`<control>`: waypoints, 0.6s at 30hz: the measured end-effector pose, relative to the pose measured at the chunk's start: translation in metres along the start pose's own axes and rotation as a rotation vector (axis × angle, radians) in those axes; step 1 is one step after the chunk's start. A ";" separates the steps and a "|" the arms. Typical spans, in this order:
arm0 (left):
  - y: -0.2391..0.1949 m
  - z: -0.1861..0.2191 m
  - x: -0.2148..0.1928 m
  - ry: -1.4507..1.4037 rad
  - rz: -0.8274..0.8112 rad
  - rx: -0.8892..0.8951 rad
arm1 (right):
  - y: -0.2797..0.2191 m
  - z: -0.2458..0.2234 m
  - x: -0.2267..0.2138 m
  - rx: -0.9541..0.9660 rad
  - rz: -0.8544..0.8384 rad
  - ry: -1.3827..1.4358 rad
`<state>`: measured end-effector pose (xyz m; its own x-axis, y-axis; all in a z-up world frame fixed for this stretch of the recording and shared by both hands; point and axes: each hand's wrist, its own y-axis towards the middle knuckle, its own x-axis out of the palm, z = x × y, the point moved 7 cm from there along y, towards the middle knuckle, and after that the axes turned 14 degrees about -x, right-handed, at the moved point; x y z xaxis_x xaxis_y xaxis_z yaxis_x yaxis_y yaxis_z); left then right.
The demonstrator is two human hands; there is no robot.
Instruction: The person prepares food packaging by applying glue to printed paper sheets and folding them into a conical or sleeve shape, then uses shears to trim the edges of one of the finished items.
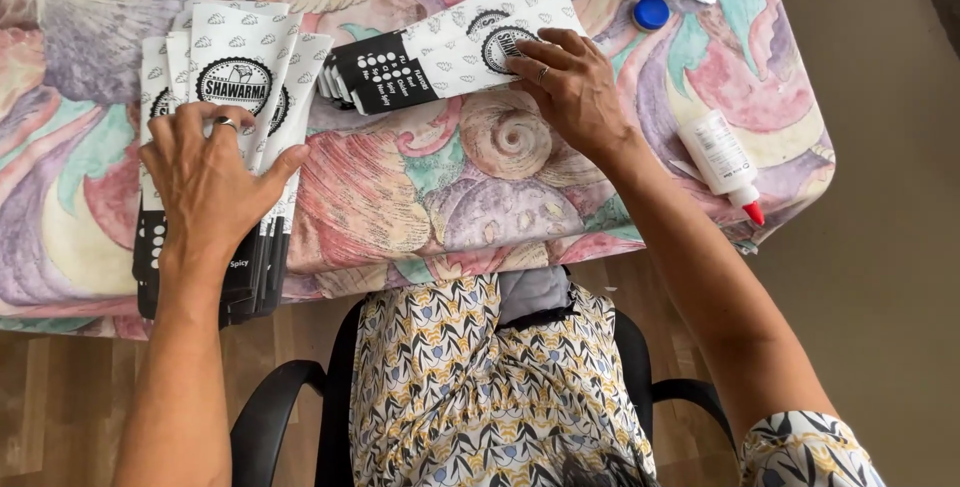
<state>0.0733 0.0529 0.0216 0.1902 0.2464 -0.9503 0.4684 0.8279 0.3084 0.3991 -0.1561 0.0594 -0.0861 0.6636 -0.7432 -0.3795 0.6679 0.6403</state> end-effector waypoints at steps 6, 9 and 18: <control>-0.014 0.007 -0.007 0.026 0.146 0.027 | -0.024 -0.058 -0.038 -0.047 0.048 -0.009; -0.019 0.040 -0.026 -0.105 0.304 0.115 | -0.040 -0.091 -0.043 0.011 -0.075 0.056; -0.113 0.188 -0.014 -0.671 0.072 0.650 | -0.143 -0.024 -0.120 0.520 -0.089 -0.147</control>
<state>0.1798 -0.1387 0.0079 0.6007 -0.2241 -0.7674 0.7880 0.3282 0.5209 0.4417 -0.3394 0.0522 0.0698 0.6120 -0.7878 0.1293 0.7775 0.6154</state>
